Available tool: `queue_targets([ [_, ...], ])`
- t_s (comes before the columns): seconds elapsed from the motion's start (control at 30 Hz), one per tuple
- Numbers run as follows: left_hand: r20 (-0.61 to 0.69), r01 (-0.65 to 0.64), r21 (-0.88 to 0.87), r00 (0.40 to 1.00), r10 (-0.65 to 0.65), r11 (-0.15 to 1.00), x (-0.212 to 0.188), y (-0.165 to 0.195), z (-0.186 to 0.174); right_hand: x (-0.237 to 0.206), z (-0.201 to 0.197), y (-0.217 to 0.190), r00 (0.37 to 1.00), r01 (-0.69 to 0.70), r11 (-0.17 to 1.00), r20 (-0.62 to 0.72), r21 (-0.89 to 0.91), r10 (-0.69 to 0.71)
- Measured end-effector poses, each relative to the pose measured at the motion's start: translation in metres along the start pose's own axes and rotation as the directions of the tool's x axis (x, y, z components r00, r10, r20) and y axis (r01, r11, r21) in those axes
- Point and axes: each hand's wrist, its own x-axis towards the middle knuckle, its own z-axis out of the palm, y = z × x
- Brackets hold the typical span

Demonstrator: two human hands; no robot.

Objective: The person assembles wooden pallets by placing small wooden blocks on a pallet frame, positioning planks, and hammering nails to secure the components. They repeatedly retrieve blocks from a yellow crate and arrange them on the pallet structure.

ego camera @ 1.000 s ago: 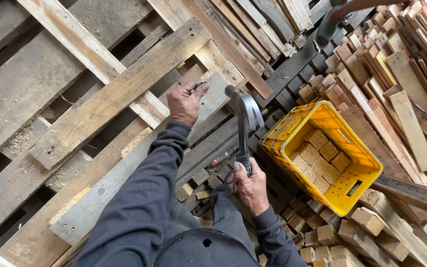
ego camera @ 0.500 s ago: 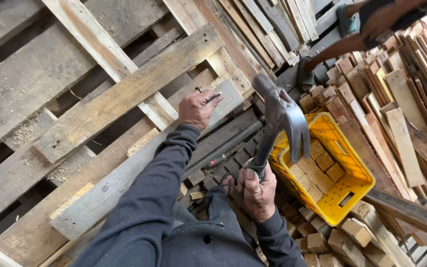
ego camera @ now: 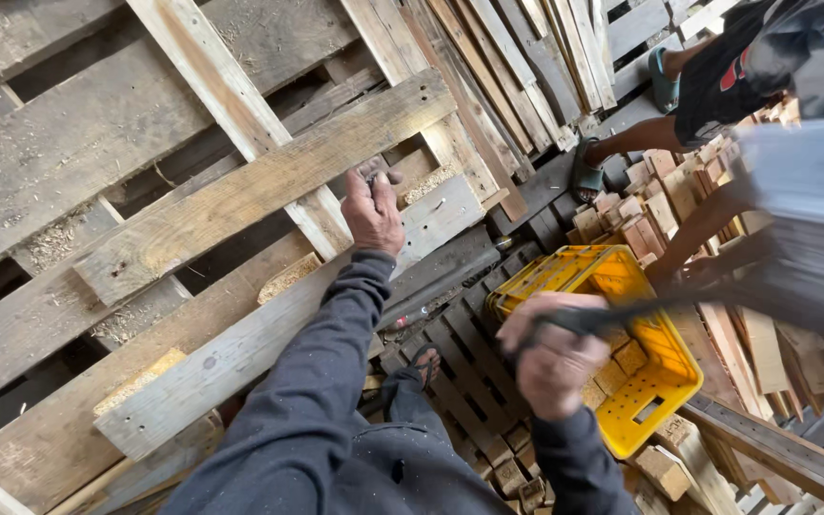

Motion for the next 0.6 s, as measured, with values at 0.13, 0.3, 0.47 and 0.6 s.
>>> queue_targets([
  [0.13,-0.112,-0.127,0.133,0.983,0.142,0.983,0.005,0.001,0.01,-0.005,-0.008,0.007,0.486,-0.849,0.361,-0.303,-0.387,0.82],
  [0.3,-0.166,-0.034,0.111,0.985,0.052,0.993,0.007,0.002,0.014,0.015,-0.024,-0.037,0.959,-0.239,0.967,-0.177,-0.091,0.221],
  [0.47,-0.216,0.021,0.076,0.976,-0.004,0.997,0.004,0.001,0.014,0.021,-0.009,0.003,0.994,0.071,0.978,-0.062,-0.194,-0.085],
  [0.6,-0.274,-0.14,0.237,0.94,0.205,0.961,0.008,0.004,0.014,-0.016,-0.005,0.021,0.332,-0.917,0.225,-0.315,-0.33,0.889],
])
